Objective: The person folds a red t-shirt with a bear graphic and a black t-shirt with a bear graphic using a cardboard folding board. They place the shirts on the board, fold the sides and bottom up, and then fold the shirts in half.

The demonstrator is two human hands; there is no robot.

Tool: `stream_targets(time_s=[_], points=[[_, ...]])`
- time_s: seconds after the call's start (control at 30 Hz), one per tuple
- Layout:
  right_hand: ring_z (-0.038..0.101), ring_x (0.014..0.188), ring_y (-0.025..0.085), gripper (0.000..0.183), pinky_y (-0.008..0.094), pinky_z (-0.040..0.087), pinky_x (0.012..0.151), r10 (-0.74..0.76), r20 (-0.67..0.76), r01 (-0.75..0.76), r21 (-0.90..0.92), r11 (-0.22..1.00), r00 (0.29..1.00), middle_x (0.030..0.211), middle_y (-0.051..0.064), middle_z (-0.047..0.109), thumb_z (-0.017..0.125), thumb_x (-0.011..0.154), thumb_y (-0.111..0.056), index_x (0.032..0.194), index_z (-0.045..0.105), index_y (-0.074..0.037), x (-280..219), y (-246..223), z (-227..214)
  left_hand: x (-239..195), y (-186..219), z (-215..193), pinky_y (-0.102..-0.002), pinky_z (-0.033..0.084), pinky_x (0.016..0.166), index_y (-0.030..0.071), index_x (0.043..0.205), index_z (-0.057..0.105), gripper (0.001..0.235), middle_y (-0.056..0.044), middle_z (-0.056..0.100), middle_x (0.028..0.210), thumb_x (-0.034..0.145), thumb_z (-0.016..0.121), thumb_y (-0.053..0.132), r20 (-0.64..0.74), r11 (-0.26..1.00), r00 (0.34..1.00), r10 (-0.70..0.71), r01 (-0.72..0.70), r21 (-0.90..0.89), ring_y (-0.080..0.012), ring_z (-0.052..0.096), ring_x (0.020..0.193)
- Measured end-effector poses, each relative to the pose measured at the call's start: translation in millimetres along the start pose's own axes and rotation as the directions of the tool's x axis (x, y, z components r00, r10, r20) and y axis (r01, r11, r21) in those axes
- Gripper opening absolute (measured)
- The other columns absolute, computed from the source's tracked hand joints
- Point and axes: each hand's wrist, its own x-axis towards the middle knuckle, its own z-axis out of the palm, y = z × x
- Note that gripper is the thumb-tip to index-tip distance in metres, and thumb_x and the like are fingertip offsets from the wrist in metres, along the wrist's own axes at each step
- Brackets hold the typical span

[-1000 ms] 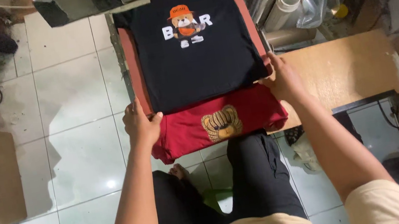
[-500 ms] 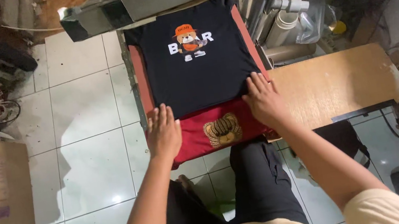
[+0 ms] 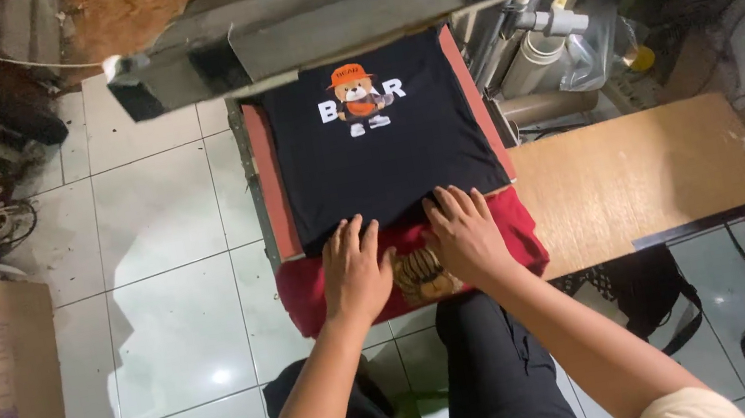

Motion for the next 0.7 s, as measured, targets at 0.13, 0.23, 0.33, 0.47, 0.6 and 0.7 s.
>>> stream_targets(time_s=[0.13,0.23,0.33,0.47,0.6,0.7], points=[[0.047,0.140,0.032,0.057,0.055,0.031,0.118,0.045,0.093,-0.055,0.116,0.992,0.995,0.141,0.010,0.056,0.069,0.085,-0.041,0.137,0.061,-0.018,9.7,-3.5,-29.0,9.6,-10.1,13.5,-0.048,0.047,0.103,0.009,0.129,0.067,0.049,-0.015,0.060,0.135,0.096,0.065,0.045,-0.140,0.993,0.986,0.089,-0.099,-0.064,-0.0359,0.057,0.129],[0.059,0.127,0.032,0.034,0.052,0.039,0.112,-0.023,-0.069,0.035,0.175,0.984,0.997,0.126,0.012,0.064,0.070,0.089,-0.037,0.113,0.069,-0.012,21.4,-8.4,-91.3,18.5,0.2,-20.1,-0.045,0.050,0.098,0.008,0.126,0.066,0.046,-0.014,0.061,0.128,0.096,0.063,0.043,-0.206,0.974,0.962,0.180,-0.203,-0.098,-0.0340,0.061,0.118],[0.061,0.125,0.035,0.029,0.051,0.041,0.110,-0.082,-0.254,0.156,0.284,0.946,0.964,0.126,0.014,0.064,0.072,0.090,-0.028,0.111,0.071,-0.008,39.6,-16.8,-180.5,31.2,28.1,-104.8,-0.046,0.050,0.097,0.010,0.126,0.066,0.045,-0.013,0.060,0.128,0.091,0.070,0.038,-0.307,0.965,0.928,0.210,-0.248,-0.089,-0.0337,0.061,0.119],[0.051,0.138,0.040,0.052,0.052,0.039,0.112,-0.078,-0.355,0.196,0.311,0.930,0.932,0.147,0.018,0.054,0.072,0.085,-0.021,0.135,0.062,-0.011,78.5,-21.9,-290.1,63.4,66.0,-232.3,-0.046,0.047,0.098,0.010,0.140,0.058,0.045,-0.016,0.053,0.142,0.101,0.057,0.032,-0.475,0.963,0.852,0.221,-0.267,-0.030,-0.0357,0.056,0.125],[0.042,0.145,0.042,0.061,0.056,0.033,0.115,-0.048,-0.332,0.137,0.250,0.958,0.942,0.158,0.021,0.044,0.072,0.087,-0.026,0.143,0.057,-0.010,115.5,-21.2,-331.5,96.5,68.4,-274.0,-0.048,0.045,0.104,0.009,0.143,0.057,0.057,-0.017,0.047,0.154,0.095,0.061,0.040,-0.535,0.979,0.825,0.180,-0.097,0.179,-0.0361,0.050,0.136],[0.048,0.141,0.038,0.059,0.058,0.034,0.113,-0.070,-0.284,0.135,0.216,0.967,0.956,0.149,0.019,0.054,0.070,0.090,-0.036,0.144,0.058,-0.014,119.9,-10.1,-324.6,94.6,62.8,-277.0,-0.057,0.048,0.101,0.012,0.147,0.054,0.068,-0.018,0.043,0.155,0.086,0.067,0.040,-0.275,0.996,0.959,0.063,-0.042,0.083,-0.0406,0.046,0.140]])
